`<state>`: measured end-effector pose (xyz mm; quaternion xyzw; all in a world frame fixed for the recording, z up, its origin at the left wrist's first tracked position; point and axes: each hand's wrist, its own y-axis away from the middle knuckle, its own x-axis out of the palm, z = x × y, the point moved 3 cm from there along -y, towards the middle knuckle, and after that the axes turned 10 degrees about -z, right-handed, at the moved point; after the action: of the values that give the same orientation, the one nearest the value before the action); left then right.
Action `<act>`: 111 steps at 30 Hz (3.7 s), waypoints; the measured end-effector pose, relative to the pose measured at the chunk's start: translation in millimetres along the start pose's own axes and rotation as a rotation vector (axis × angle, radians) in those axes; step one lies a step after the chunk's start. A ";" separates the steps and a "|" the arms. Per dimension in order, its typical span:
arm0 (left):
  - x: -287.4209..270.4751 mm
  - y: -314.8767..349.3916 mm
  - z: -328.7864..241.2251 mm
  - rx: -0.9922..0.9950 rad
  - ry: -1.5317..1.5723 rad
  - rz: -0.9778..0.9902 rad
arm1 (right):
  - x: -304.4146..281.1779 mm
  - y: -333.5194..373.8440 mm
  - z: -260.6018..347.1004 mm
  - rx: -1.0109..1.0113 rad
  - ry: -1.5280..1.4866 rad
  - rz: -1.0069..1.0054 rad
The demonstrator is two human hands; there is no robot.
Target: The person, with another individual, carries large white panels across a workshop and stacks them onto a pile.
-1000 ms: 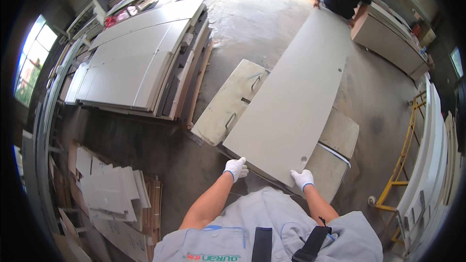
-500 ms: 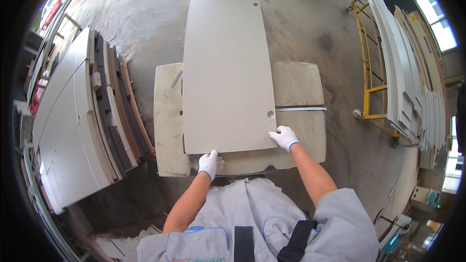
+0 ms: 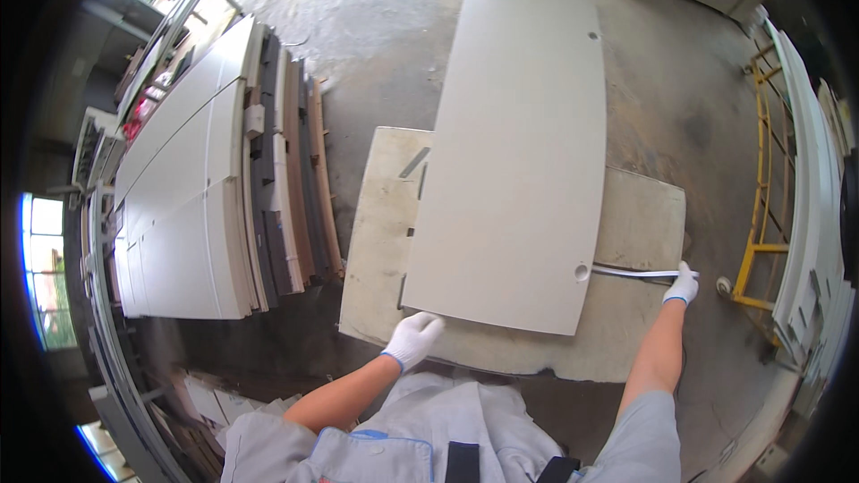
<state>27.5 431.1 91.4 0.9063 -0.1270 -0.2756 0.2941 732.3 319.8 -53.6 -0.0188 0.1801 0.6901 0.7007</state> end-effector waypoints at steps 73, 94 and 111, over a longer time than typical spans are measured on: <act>-26.9 -55.5 52.3 0.025 -0.099 -0.425 | 2.6 352.6 17.8 -0.371 0.885 0.670; -30.5 -47.1 44.3 -0.016 -0.149 -0.395 | 3.6 352.7 7.2 -0.332 0.776 0.673; -32.0 -46.2 46.7 -0.035 -0.155 -0.371 | 4.5 347.9 0.5 -0.338 0.788 0.664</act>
<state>-22.3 458.7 45.6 0.8851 0.0246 -0.3960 0.2433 393.6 340.6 23.0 -0.3306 0.3118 0.8344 0.3118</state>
